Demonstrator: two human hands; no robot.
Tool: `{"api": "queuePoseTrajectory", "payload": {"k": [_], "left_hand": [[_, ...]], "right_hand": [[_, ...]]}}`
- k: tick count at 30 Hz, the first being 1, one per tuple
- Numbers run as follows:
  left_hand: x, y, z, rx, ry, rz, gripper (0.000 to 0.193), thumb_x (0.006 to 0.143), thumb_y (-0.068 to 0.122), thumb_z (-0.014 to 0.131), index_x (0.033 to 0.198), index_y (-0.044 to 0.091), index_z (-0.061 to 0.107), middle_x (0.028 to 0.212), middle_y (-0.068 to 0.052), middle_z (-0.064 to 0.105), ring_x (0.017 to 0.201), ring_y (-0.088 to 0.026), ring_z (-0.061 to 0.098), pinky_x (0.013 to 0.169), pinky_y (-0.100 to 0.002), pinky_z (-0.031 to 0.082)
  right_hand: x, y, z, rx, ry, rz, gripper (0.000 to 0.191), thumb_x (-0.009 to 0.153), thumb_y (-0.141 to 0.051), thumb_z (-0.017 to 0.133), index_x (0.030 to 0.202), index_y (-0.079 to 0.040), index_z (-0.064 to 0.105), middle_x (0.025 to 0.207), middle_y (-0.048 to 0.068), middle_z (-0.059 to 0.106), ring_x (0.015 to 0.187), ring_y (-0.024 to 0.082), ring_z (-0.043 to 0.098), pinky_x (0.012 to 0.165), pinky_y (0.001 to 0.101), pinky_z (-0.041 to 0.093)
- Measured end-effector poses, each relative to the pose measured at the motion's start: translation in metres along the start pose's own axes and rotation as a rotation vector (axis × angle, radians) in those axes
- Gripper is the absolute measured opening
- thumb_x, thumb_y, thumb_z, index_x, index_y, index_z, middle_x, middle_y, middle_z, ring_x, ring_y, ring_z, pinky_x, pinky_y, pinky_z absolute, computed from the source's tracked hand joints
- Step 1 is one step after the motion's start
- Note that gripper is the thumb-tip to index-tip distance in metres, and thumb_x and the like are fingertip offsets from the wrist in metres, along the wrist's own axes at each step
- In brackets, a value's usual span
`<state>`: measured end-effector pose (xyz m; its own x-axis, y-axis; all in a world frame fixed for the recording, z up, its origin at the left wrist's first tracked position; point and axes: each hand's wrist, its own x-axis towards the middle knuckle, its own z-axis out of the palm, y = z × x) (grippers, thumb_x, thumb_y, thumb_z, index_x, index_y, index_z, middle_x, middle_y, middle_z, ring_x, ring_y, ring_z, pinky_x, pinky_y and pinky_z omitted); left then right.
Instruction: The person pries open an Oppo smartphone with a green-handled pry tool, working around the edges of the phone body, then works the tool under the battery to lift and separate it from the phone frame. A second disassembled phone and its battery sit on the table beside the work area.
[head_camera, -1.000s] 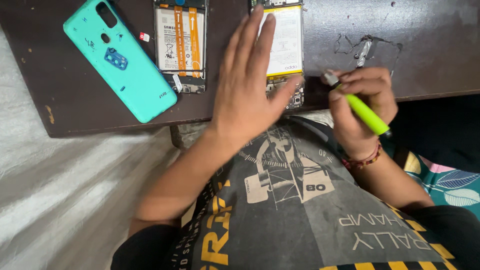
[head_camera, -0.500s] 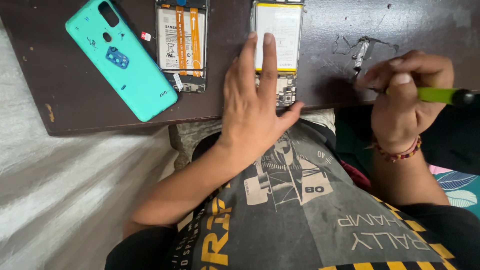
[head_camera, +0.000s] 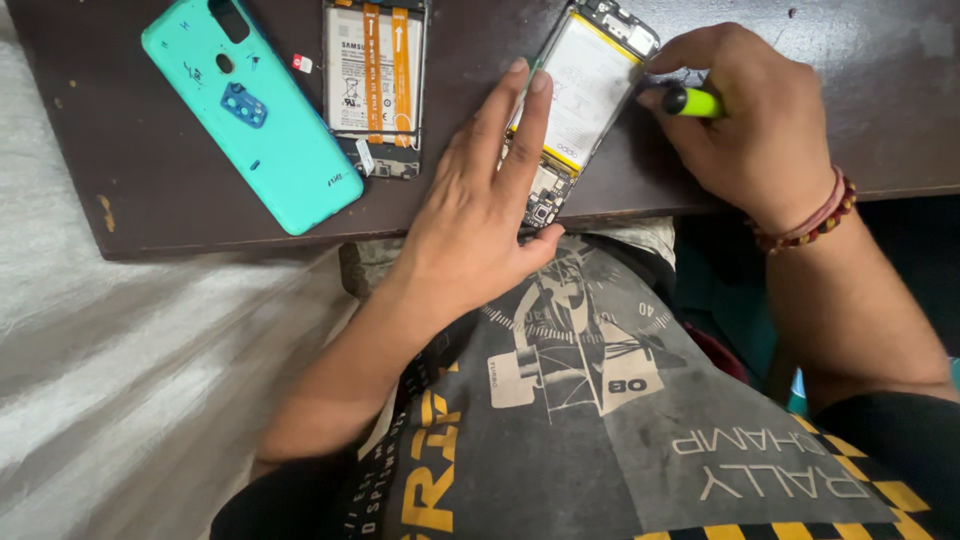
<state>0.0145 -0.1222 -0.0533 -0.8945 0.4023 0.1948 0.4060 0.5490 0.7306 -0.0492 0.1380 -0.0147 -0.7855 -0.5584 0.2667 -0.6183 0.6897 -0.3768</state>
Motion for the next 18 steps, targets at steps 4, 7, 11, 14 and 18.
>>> {"api": "queuePoseTrajectory", "payload": {"k": [4, 7, 11, 14, 18], "left_hand": [[-0.001, 0.000, -0.001, -0.012, -0.005, 0.014, 0.121, 0.080, 0.024, 0.090, 0.166, 0.009, 0.007, 0.170, -0.022, 0.017, 0.153, -0.044, 0.037, 0.129, -0.048, 0.036], [-0.002, -0.001, 0.001, -0.011, -0.021, -0.004, 0.120, 0.079, 0.024, 0.090, 0.166, 0.009, 0.008, 0.171, -0.022, 0.017, 0.152, -0.043, 0.038, 0.129, -0.049, 0.035], [-0.002, 0.000, 0.002, -0.006, -0.019, 0.001, 0.120, 0.079, 0.025, 0.090, 0.166, 0.008, 0.009, 0.170, -0.022, 0.018, 0.152, -0.043, 0.037, 0.130, -0.049, 0.034], [-0.002, 0.000, 0.002, -0.017, -0.013, 0.005, 0.120, 0.079, 0.024, 0.089, 0.166, 0.009, 0.008, 0.171, -0.021, 0.018, 0.153, -0.042, 0.037, 0.131, -0.049, 0.033], [-0.002, 0.000, 0.001, -0.026, -0.022, 0.002, 0.120, 0.079, 0.023, 0.089, 0.166, 0.009, 0.008, 0.172, -0.020, 0.018, 0.155, -0.041, 0.036, 0.131, -0.049, 0.032]], "right_hand": [[0.006, 0.002, 0.001, -0.064, -0.069, -0.052, 0.019, 0.091, 0.000, 0.075, 0.108, -0.005, 0.067, 0.109, 0.007, 0.072, 0.093, 0.029, 0.071, 0.078, 0.0384, 0.057], [0.005, 0.003, 0.001, -0.123, -0.066, -0.079, 0.016, 0.091, 0.001, 0.074, 0.105, -0.006, 0.068, 0.106, 0.005, 0.073, 0.090, 0.027, 0.072, 0.074, 0.0365, 0.057], [0.006, 0.007, -0.001, -0.128, -0.066, -0.109, 0.012, 0.096, -0.001, 0.073, 0.104, -0.007, 0.067, 0.103, 0.003, 0.073, 0.087, 0.024, 0.072, 0.077, 0.0354, 0.057], [0.011, 0.009, -0.003, -0.152, -0.095, -0.128, 0.010, 0.095, -0.005, 0.077, 0.098, -0.008, 0.067, 0.098, 0.005, 0.072, 0.086, 0.027, 0.071, 0.072, 0.0365, 0.056], [0.016, 0.011, -0.009, -0.210, -0.150, -0.148, 0.010, 0.091, -0.007, 0.079, 0.098, -0.010, 0.072, 0.089, 0.006, 0.070, 0.082, 0.029, 0.070, 0.069, 0.0377, 0.055]]}}
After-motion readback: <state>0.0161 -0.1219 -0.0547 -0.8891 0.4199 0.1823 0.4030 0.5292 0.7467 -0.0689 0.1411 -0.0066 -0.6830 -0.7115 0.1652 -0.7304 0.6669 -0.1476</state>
